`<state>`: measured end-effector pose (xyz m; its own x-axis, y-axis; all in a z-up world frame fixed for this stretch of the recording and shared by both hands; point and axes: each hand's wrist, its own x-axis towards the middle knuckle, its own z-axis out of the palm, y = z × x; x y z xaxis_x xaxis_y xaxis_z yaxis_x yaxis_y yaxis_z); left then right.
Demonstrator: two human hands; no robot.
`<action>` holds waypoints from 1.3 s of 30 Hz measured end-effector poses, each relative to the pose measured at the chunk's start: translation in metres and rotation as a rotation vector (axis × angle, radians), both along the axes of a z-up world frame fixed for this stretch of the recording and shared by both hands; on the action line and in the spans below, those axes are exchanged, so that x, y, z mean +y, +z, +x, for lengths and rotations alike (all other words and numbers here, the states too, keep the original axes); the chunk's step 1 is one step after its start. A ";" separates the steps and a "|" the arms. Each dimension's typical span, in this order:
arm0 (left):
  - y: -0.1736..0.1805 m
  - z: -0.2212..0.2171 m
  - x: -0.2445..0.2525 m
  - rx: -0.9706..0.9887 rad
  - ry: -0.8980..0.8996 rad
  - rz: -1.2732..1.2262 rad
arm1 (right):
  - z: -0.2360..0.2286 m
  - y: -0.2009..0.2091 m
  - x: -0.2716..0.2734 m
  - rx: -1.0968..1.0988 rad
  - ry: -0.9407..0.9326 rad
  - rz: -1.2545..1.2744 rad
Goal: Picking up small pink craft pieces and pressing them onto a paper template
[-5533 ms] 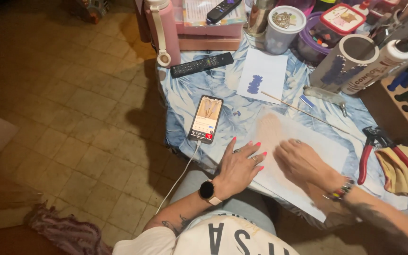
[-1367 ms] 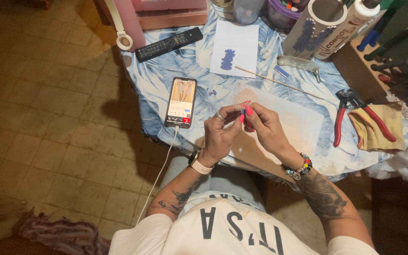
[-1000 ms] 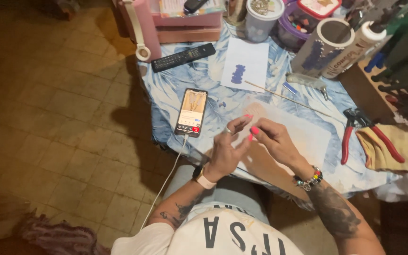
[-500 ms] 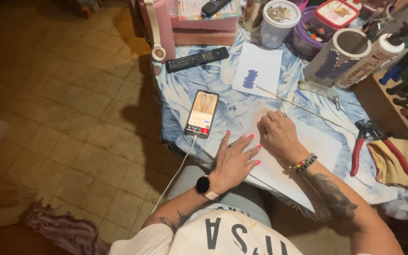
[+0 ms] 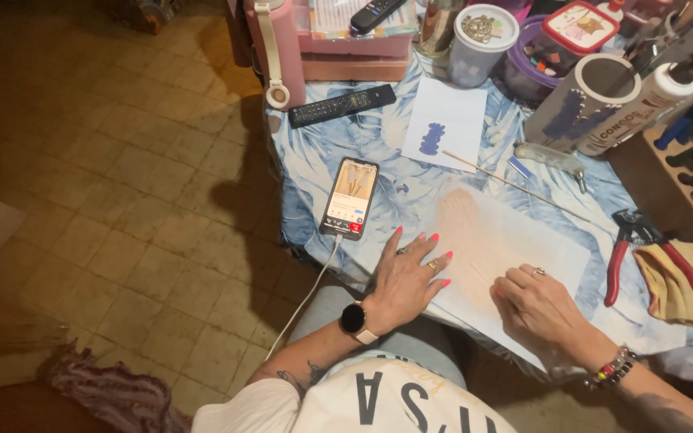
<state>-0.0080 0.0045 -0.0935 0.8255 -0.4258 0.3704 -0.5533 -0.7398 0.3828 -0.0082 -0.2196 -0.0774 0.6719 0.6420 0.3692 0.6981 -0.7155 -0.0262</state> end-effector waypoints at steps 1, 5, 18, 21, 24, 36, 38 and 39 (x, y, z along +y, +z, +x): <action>0.000 0.000 0.000 -0.005 0.004 -0.002 | 0.006 0.000 0.007 -0.005 0.004 -0.002; -0.001 -0.001 -0.001 -0.047 0.013 -0.004 | 0.038 0.000 0.044 0.013 0.012 0.068; -0.002 0.000 0.001 -0.047 0.006 0.016 | 0.020 0.010 0.029 -0.011 0.005 0.013; 0.007 -0.001 0.002 -0.100 0.029 0.066 | 0.001 0.024 0.015 0.137 -0.002 -0.040; -0.001 0.001 0.002 -0.093 -0.011 0.017 | 0.030 -0.015 0.009 -0.063 0.046 -0.075; -0.001 0.002 0.001 -0.083 0.004 0.036 | 0.085 0.006 0.041 -0.005 0.389 -0.182; -0.001 0.003 0.003 -0.079 -0.005 0.036 | 0.068 0.002 0.008 0.078 0.395 -0.282; -0.001 0.002 0.001 -0.073 -0.003 0.029 | 0.059 0.001 -0.011 0.164 0.411 -0.388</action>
